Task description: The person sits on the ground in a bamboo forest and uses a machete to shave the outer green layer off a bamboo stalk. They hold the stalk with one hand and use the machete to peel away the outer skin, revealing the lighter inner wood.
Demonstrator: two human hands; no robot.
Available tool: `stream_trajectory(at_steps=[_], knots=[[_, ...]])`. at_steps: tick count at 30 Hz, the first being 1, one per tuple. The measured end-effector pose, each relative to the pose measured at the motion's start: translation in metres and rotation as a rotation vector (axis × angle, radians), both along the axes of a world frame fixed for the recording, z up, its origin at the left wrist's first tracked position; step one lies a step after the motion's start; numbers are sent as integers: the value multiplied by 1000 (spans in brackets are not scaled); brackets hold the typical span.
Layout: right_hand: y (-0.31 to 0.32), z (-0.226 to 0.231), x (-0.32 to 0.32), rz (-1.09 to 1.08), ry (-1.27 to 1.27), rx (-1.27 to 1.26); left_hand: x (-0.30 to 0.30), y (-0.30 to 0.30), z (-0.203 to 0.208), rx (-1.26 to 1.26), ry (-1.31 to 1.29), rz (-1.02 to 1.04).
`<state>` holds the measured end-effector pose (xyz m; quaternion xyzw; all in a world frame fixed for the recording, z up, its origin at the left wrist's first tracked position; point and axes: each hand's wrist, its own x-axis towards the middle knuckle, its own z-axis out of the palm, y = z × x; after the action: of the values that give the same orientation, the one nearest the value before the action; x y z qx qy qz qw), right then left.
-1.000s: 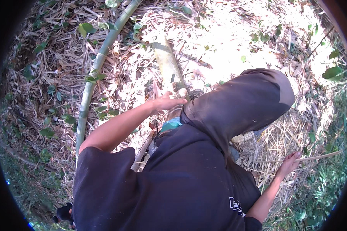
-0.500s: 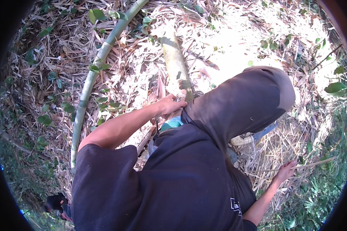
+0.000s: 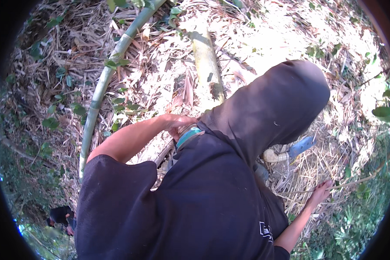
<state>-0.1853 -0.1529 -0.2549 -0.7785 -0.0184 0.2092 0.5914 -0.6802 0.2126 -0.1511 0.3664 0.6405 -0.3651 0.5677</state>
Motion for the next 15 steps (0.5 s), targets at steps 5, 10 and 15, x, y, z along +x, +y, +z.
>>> stream_trajectory(at_steps=[5,10,15], knots=[[-3,-9,16,-261,-132,-82,-10,16,-23,-75,-56,-170],[5,56,9,-241,-91,4,-26,62,-88,-94,145,-480],[15,123,-21,-342,-182,32,-6,109,-100,-44,222,-685]])
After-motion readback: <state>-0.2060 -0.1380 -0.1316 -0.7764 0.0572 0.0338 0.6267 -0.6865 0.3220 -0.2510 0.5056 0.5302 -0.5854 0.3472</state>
